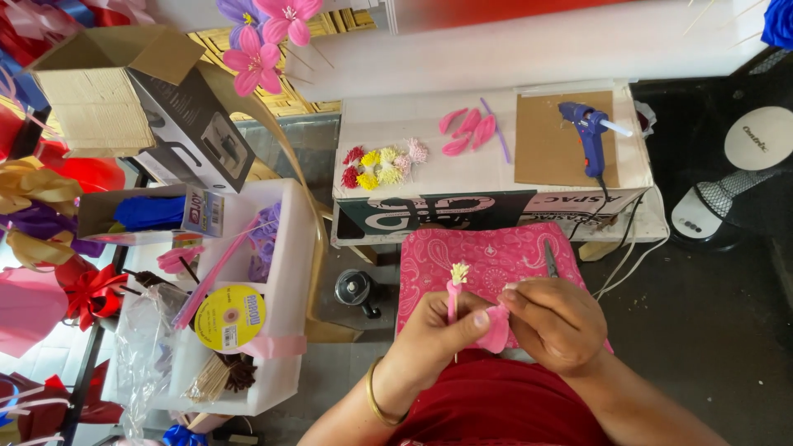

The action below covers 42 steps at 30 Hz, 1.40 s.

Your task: Attaching small fabric petals to a wooden stick using a hot glue gun to create an artificial flower.

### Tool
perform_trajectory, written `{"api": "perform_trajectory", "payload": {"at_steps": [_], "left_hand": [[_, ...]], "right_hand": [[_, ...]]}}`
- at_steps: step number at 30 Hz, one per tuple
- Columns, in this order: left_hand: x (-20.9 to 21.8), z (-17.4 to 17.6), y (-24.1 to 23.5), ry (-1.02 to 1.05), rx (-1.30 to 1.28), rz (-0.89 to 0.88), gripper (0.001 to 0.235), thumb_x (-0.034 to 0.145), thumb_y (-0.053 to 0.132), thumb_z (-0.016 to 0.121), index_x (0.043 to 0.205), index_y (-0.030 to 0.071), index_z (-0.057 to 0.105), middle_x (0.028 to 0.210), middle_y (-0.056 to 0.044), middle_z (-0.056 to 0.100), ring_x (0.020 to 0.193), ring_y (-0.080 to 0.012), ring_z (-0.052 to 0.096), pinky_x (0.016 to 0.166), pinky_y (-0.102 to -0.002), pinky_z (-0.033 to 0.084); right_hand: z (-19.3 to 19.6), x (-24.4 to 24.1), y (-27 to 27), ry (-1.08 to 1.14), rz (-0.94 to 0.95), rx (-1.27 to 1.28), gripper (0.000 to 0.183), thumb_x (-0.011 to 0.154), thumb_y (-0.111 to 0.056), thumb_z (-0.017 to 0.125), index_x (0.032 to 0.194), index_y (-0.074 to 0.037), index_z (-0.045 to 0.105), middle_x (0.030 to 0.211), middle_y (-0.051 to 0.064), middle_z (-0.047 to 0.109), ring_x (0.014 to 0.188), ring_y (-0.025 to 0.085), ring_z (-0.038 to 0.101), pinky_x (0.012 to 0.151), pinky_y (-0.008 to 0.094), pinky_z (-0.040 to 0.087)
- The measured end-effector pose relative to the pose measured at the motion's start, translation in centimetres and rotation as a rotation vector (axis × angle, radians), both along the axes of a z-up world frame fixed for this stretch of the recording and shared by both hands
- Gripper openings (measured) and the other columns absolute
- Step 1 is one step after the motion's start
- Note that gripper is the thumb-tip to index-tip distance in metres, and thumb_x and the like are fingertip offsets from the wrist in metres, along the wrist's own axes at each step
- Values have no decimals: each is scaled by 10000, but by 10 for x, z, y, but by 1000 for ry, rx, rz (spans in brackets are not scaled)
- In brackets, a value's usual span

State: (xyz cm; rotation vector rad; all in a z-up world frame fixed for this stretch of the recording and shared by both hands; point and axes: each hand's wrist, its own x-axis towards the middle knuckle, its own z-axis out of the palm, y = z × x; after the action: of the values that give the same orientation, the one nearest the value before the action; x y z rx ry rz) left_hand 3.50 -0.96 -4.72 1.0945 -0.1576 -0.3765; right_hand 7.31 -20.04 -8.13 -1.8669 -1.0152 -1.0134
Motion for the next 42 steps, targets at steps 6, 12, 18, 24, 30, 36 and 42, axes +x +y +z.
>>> {"api": "perform_trajectory", "payload": {"at_steps": [6, 12, 18, 24, 30, 36, 42], "left_hand": [[-2, 2, 1, 18, -13, 12, 188, 979, 158, 732, 831, 44, 747, 756, -86, 726, 694, -121, 632, 684, -239, 509], [4, 2, 9, -16, -59, 124, 173, 944, 86, 736, 775, 55, 721, 688, -57, 702, 610, -107, 580, 632, -243, 441], [14, 20, 18, 19, -109, 139, 235, 910, 144, 741, 683, 95, 707, 600, -30, 654, 527, -81, 502, 1262, -532, 407], [10, 9, 29, -94, 14, 175, 143, 915, 223, 796, 876, 89, 767, 780, -44, 685, 713, -131, 573, 709, -290, 466], [8, 11, 38, -135, 60, 145, 154, 976, 224, 735, 905, 87, 747, 788, -30, 684, 743, -128, 628, 773, -296, 534], [14, -9, 40, -246, 109, 117, 383, 955, 440, 739, 942, 58, 703, 839, -45, 648, 742, -124, 569, 687, -268, 452], [12, -1, 37, -327, 169, 75, 408, 920, 500, 746, 878, 97, 696, 783, -17, 641, 737, -135, 554, 701, -296, 438]], "right_hand": [[0, 9, 3, -13, -11, -25, 80, 922, -35, 709, 991, 0, 731, 932, 137, 720, 752, 262, 726, 660, 366, 634], [-55, 59, -25, 327, -141, -108, 248, 982, -239, 661, 867, -43, 761, 794, 74, 756, 665, 154, 716, 560, 262, 562], [-101, 182, -91, 725, -821, -1, 341, 998, -374, 772, 1197, -99, 738, 1123, 110, 641, 807, 200, 626, 686, 394, 525], [-132, 273, -104, 1024, -807, -100, 521, 897, -553, 800, 1099, -78, 731, 1011, 157, 755, 949, 404, 704, 781, 487, 532], [-95, 233, -122, 1017, -505, 81, 294, 1055, -369, 736, 1189, -115, 672, 936, 80, 674, 834, 219, 627, 715, 384, 472], [1, 106, -139, 929, 272, 85, 349, 1027, -233, 511, 1220, 42, 605, 1083, 185, 711, 960, 266, 748, 876, 354, 668], [68, 50, -110, 923, 350, -243, 471, 788, -605, 672, 815, -151, 795, 730, -12, 837, 599, 136, 827, 539, 271, 663]]}}
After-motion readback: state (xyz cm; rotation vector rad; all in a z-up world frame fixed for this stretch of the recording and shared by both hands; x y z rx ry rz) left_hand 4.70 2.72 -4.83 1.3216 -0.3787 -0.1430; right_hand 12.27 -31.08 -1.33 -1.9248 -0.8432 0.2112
